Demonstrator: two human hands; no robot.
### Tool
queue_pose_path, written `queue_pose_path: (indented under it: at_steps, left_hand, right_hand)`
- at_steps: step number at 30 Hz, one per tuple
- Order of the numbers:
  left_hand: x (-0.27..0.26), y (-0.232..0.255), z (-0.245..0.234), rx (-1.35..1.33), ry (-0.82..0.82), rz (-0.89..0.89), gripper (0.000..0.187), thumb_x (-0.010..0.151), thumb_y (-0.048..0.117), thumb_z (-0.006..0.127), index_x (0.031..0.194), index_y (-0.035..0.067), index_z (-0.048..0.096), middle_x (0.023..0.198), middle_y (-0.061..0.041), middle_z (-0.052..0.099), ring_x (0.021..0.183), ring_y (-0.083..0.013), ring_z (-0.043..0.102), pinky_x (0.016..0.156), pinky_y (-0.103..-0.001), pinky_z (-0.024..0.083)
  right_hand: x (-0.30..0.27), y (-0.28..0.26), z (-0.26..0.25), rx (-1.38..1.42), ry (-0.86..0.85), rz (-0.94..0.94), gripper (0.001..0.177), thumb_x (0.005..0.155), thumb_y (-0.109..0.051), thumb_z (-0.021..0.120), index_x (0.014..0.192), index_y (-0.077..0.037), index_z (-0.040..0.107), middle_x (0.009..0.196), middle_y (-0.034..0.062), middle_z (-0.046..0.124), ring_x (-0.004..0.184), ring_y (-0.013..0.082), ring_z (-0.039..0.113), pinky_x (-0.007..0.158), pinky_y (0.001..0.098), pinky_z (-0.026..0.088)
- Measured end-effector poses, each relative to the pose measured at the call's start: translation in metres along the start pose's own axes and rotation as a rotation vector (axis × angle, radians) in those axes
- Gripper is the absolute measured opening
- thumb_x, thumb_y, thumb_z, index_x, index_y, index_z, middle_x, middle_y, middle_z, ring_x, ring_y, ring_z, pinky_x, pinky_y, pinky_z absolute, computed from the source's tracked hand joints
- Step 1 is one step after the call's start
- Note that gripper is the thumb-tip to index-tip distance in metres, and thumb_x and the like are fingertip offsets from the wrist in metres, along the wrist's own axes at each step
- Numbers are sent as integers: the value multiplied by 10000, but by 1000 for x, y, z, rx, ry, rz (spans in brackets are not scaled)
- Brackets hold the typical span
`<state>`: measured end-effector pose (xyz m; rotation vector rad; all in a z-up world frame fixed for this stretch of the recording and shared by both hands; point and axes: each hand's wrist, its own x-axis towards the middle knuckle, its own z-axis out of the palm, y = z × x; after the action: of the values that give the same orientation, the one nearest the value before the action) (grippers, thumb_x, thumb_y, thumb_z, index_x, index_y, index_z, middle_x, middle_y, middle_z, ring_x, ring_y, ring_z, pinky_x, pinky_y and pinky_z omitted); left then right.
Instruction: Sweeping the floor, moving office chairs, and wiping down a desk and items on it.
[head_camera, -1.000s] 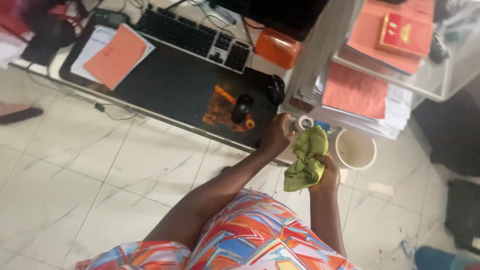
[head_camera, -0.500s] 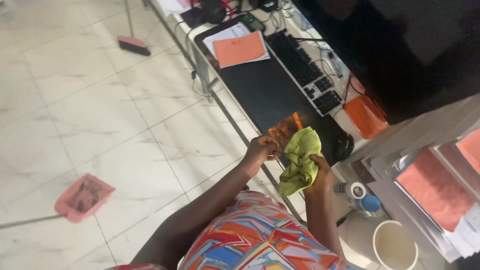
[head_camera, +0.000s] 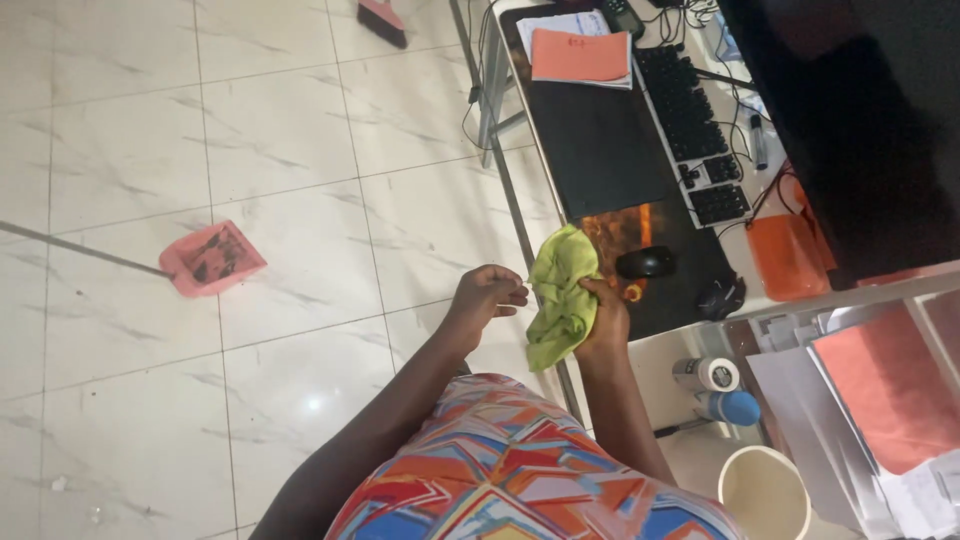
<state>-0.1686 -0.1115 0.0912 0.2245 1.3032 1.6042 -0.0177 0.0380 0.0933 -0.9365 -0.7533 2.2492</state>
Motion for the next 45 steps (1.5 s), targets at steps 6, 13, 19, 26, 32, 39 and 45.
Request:
queue_pose_path:
  at_steps: [6,13,19,26,32,39,45]
  left_hand:
    - [-45,-3,-18,18,96,20,190,936,202,637,1025,36,662,964,-116,762,884,-211,750,782,-352,571]
    - [-48,9,-36,-6,118,-11,198,920,191,641,1022,23,670,943,-119,756,870,-216,746,773,-357,576]
    - [-32,36,-95,-40,151,-28,208,925,200,627,1033,28,670,957,-110,764,879,-203,747,792,-360,586]
    - [5,126,-210,-91,259,29,215,919,206,641,1043,34,671,963,-107,759,884,-206,744,797,-365,585]
    - [52,193,-301,-145,331,84,244,893,227,695,1039,32,674,954,-114,752,877,-218,743,790,-375,575]
    - [162,248,-332,-116,214,19,246,899,234,706,1046,40,669,949,-112,751,863,-207,745,777,-355,573]
    - [308,317,-338,-83,55,21,236,928,222,687,1049,21,669,940,-114,745,856,-199,736,743,-342,566]
  right_hand:
    - [-30,26,16,75,-30,204,409,905,-140,555,1301,-43,598,1161,135,682,1030,316,672,882,458,559]
    - [-32,40,40,78,-38,230,465,899,-159,546,1338,-13,595,1213,164,691,1073,321,683,904,452,562]
    - [7,67,98,-23,26,233,438,919,-203,571,1303,6,610,1130,171,707,971,313,700,842,434,576]
    - [99,134,218,-33,46,296,403,940,-218,564,1290,-22,606,1108,151,713,934,295,706,792,426,575]
    - [165,164,303,13,-156,270,416,938,-236,518,1307,-64,603,1120,124,714,939,280,702,775,427,581]
    - [257,157,339,18,54,227,406,965,-233,526,1311,-36,607,1164,150,709,992,311,703,835,443,577]
    - [376,136,378,113,32,164,448,943,-253,505,1313,-26,613,1158,155,715,987,302,702,836,432,573]
